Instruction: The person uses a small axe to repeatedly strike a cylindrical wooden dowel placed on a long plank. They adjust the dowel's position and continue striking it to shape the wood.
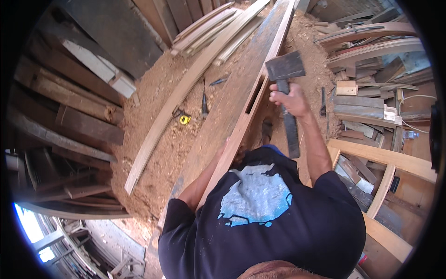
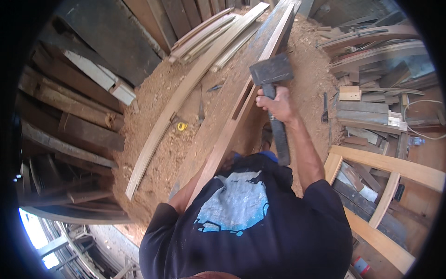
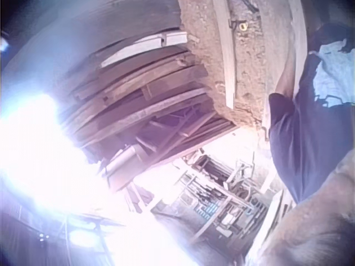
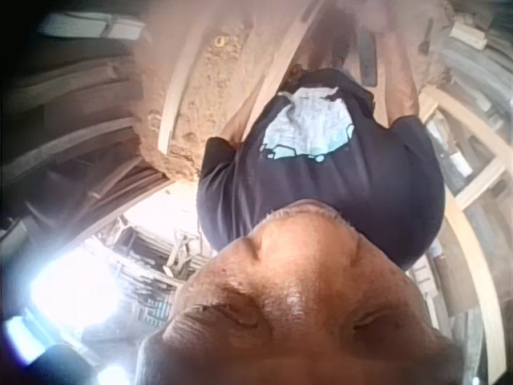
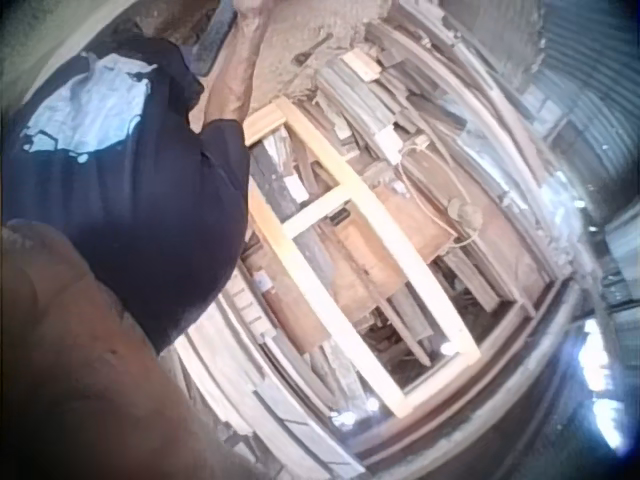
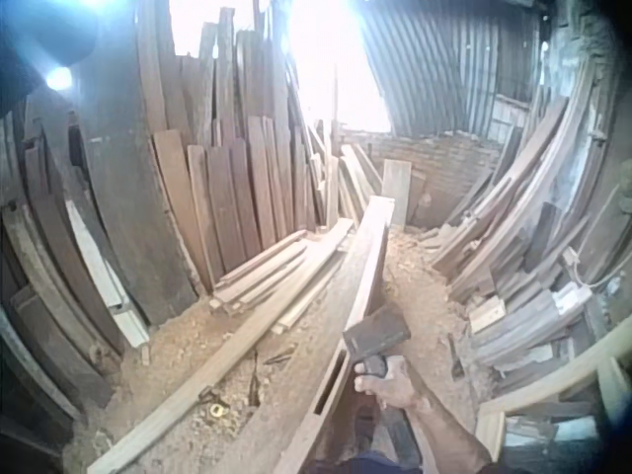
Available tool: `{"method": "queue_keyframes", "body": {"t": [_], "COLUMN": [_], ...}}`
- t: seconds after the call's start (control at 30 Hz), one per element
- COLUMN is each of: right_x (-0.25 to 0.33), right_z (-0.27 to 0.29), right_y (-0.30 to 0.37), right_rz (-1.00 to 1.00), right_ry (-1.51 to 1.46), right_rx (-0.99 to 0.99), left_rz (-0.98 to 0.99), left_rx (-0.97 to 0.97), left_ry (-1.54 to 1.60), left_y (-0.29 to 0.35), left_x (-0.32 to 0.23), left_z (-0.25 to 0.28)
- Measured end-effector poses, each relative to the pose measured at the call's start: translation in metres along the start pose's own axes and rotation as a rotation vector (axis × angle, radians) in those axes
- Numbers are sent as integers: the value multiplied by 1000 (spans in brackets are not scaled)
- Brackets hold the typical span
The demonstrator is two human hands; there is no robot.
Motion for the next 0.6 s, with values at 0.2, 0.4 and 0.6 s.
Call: {"method": "queue_keyframes", "body": {"t": [0.2, 0.4, 0.6], "right_x": [78, 31, 89], "right_z": [-38, -61, -65], "right_y": [75, 74, 106], "right_rz": [324, 55, 475], "right_ry": [929, 1034, 725], "right_rx": [-28, 209, 6], "left_rz": [-228, -210, -185], "left_rx": [-399, -470, -421], "left_ry": [-631, -886, -815], "left_y": [-16, -6, -18], "left_x": [-11, -27, -31], "left_z": [-53, -47, -127]}}
Point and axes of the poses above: each hand's wrist, its own y-axis away from the middle knuckle, its own z-axis out of the back of the hand, x = y × z, the point moved 6 cm from there along -y, towards the middle knuckle, and after that the axes turned 11 degrees about -z, right-handed, at the moved point
